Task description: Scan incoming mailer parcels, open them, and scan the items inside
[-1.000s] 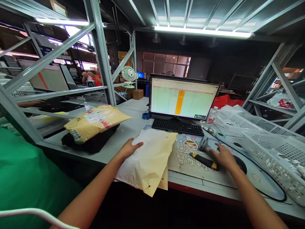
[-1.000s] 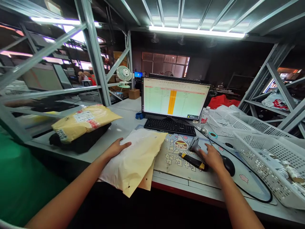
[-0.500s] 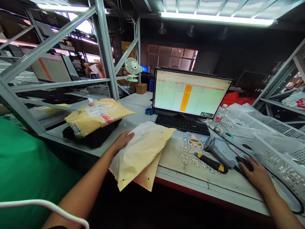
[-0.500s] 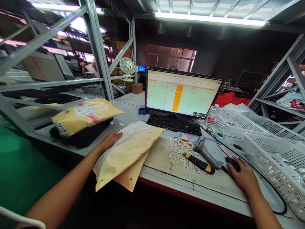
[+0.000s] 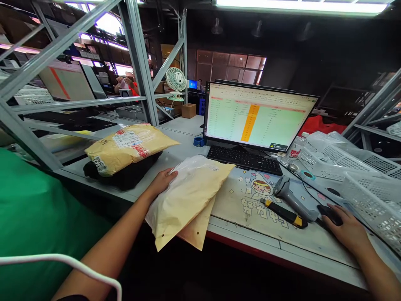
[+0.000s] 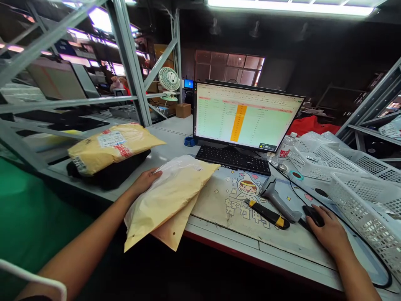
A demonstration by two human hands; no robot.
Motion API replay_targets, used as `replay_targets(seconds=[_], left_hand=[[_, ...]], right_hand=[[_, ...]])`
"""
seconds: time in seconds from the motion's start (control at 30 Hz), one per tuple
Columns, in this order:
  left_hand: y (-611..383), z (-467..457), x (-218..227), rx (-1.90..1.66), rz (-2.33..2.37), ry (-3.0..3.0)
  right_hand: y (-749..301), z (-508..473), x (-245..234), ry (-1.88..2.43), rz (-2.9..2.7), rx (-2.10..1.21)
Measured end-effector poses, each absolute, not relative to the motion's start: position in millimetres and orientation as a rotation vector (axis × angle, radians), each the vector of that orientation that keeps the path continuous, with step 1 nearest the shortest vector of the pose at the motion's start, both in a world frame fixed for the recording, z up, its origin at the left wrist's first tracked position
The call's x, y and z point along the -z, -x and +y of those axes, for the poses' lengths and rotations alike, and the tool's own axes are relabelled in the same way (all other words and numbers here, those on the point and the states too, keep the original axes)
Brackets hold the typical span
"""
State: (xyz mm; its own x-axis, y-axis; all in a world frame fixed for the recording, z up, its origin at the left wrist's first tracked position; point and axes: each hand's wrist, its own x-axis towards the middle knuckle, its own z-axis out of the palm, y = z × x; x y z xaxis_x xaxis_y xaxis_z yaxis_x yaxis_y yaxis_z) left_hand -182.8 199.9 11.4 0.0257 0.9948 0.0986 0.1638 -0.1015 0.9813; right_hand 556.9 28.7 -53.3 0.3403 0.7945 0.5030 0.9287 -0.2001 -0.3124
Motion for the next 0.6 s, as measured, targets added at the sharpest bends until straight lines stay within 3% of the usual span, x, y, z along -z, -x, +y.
replay_targets(seconds=[0.1, 0.3, 0.6], left_hand=[[186, 203, -8, -1.160, 1.294, -1.400], [188, 205, -7, -1.175, 1.315, -1.389], [186, 204, -10, -1.162, 1.318, -1.408]], right_hand=[[-526, 33, 38, 1.969, -1.552, 0.349], [-455, 49, 11, 2.160, -1.714, -0.028], [-364, 52, -13, 2.398, -1.760, 0.011]])
